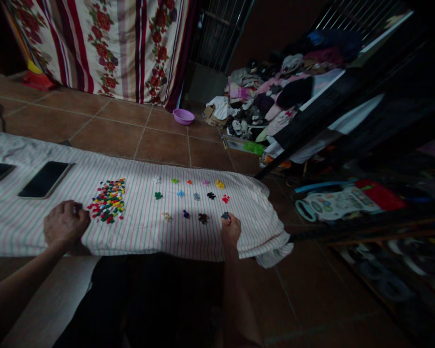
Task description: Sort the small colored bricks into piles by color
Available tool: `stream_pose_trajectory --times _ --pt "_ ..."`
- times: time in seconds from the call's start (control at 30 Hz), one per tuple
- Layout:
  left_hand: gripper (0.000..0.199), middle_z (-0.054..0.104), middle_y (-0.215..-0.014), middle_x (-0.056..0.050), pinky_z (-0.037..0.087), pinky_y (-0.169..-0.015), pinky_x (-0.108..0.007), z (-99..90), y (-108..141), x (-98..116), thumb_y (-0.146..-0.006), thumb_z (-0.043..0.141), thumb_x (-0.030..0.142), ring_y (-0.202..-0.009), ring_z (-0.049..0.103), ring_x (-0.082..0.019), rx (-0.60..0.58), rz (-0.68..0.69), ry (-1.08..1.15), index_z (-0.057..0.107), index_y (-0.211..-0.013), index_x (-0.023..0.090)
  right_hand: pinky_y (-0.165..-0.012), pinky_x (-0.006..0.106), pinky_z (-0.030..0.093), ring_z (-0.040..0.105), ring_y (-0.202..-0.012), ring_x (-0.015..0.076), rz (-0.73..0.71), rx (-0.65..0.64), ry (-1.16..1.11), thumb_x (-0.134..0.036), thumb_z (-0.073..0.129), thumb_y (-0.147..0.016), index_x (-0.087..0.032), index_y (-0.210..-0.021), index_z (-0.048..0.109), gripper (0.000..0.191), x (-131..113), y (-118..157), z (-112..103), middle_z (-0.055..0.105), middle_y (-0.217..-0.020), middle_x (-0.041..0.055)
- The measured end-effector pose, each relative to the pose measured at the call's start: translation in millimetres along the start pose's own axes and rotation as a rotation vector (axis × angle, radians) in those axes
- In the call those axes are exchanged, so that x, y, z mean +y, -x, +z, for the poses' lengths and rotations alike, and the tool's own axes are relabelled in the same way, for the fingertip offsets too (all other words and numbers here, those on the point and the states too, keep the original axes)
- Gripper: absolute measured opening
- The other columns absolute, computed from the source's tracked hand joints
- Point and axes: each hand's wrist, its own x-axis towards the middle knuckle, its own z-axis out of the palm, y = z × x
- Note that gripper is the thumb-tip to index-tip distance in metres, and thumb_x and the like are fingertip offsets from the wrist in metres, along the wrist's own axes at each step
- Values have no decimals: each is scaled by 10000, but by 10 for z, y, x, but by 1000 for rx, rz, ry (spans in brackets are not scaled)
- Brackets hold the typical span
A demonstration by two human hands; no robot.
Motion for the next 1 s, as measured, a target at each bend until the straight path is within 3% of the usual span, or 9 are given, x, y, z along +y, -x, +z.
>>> stream_pose_trajectory --times 0.23,0.37,0.53,0.7,1.0 --pt "245 628 -1078 -182 426 -876 -478 0 -12 -3 -850 432 266 -1041 575 -336 -6 -6 3 580 -988 127 -804 403 476 542 -813 246 -84 7 -21 -393 530 -759 -163 -939 697 336 41 -114 -17 641 -846 106" --pt "239 625 -1059 -173 423 -882 -484 12 -15 -9 -838 438 260 -1040 575 -337 -2 -4 16 582 -982 135 -826 417 476 546 -846 258 -74 -3 -35 -464 558 -746 -160 -973 689 401 109 -139 -7 636 -893 122" --pt "231 623 -1069 -163 414 -890 -507 26 -10 -22 -830 444 266 -1047 569 -348 -2 -5 29 578 -983 157 -861 429 468 548 -871 260 -34 -94 -35 -513 609 -708 -157 -1030 688 487 129 -243 -19 623 -911 114" --pt "225 620 -1079 -144 411 -905 -488 39 -2 -30 -843 434 275 -1059 566 -330 19 -7 35 565 -990 168 -867 416 470 562 -885 246 -76 -168 -61 -494 571 -738 -181 -931 720 396 74 -286 -23 644 -954 115" --pt "224 630 -1083 -164 408 -890 -450 11 -6 -23 -848 434 262 -1049 572 -316 -21 -8 6 570 -989 154 -871 428 490 573 -967 265 -102 -48 -89 -525 521 -767 -164 -1005 722 477 -46 -116 -131 647 -1052 146"
